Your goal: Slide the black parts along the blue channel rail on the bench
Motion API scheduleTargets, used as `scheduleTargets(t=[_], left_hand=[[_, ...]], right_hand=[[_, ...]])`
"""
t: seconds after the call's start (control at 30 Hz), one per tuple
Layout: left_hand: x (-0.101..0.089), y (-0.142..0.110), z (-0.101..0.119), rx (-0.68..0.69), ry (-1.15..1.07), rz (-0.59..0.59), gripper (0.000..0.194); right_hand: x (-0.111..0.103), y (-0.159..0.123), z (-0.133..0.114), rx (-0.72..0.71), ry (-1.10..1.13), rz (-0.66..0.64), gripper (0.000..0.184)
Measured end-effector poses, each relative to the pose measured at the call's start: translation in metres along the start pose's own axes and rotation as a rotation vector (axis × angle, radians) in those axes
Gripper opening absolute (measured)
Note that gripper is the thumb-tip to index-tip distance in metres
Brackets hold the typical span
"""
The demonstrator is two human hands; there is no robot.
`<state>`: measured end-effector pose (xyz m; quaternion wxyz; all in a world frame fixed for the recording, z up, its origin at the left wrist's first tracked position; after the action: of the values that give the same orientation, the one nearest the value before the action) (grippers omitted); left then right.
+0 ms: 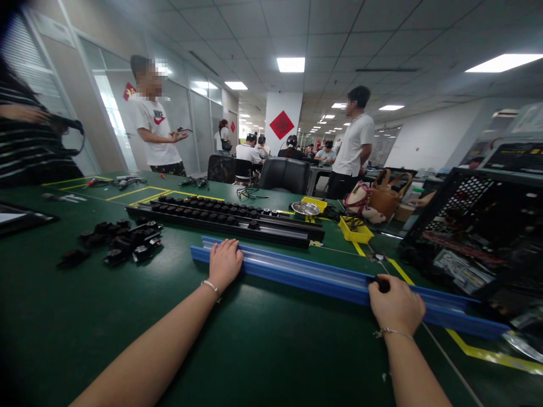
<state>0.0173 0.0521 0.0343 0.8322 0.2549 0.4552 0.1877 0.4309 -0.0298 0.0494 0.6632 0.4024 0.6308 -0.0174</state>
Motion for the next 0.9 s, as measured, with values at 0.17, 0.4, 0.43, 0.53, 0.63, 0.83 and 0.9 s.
scheduleTargets(t=[0.17,0.4,0.43,0.53,0.63,0.83,0.9], left_hand=[[0.0,0.0,0.001,0.01,0.002,0.009,0.039],[0.0,0.0,0.0,0.007,-0.004,0.007,0.04],[0.0,0.0,0.0,0.004,-0.005,0.006,0.04],[0.0,0.0,0.001,0.003,-0.006,0.004,0.04],[0.0,0.001,0.0,0.001,-0.009,-0.003,0.04],[0.0,0.001,0.0,-0.009,-0.004,-0.012,0.04],[0.0,0.001,0.0,-0.005,-0.007,-0.008,0.04]], right_hand=[[-0.001,-0.003,-0.009,-0.059,0.003,0.017,0.033],[-0.001,-0.009,-0.027,-0.112,-0.002,0.023,0.031],[-0.001,-0.01,-0.029,-0.119,-0.005,0.019,0.031],[-0.004,-0.012,-0.033,-0.123,-0.005,0.025,0.031],[-0.005,-0.012,-0.034,-0.114,0.005,0.028,0.03],[-0.002,-0.012,-0.034,-0.126,0.016,0.011,0.032],[-0.003,-0.012,-0.035,-0.139,0.018,0.006,0.032]])
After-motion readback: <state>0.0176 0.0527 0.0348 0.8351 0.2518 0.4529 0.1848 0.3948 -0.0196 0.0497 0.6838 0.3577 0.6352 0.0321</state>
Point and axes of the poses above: each hand's wrist, its own y-axis towards the middle knuckle, its own x-axis out of the palm, z = x × y, the point moved 6 cm from there along y, towards the middle knuckle, and after that the axes turned 13 degrees about -y, right-handed, at the moved point
